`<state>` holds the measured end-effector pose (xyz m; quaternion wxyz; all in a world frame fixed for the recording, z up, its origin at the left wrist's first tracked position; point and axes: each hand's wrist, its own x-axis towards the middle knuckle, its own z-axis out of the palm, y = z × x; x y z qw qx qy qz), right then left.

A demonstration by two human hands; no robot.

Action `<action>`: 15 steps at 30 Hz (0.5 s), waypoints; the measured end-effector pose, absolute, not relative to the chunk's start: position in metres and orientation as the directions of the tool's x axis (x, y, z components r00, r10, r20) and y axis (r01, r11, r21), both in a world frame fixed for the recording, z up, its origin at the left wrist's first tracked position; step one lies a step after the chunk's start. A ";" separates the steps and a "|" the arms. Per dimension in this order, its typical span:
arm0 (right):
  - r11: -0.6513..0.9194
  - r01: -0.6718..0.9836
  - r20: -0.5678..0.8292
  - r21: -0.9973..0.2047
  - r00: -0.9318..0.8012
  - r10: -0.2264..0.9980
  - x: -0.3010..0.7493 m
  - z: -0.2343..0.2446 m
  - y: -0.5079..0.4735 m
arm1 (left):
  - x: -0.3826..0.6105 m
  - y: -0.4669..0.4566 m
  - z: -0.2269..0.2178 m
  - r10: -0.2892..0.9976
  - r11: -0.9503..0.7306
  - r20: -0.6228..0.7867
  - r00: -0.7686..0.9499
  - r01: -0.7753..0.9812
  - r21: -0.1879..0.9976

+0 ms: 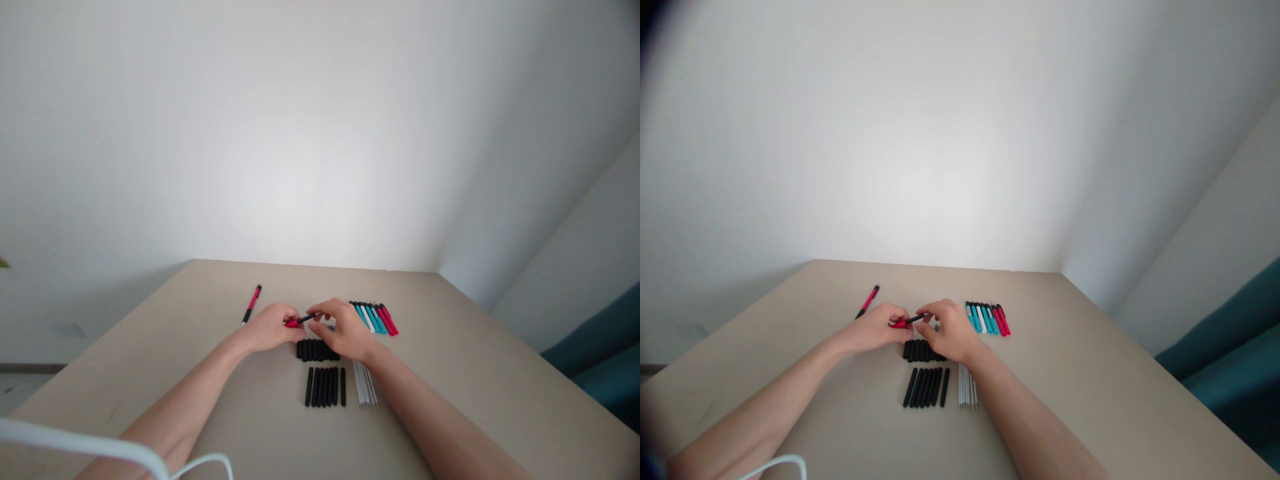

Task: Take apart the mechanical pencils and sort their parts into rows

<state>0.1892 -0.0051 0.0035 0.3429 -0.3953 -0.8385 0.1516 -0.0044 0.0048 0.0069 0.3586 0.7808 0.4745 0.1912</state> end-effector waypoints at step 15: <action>0.707 0.486 0.533 -0.515 -0.464 0.707 0.191 0.014 -0.006 | -0.001 -0.001 0.010 0.802 -0.088 -0.165 0.574 0.386 0.918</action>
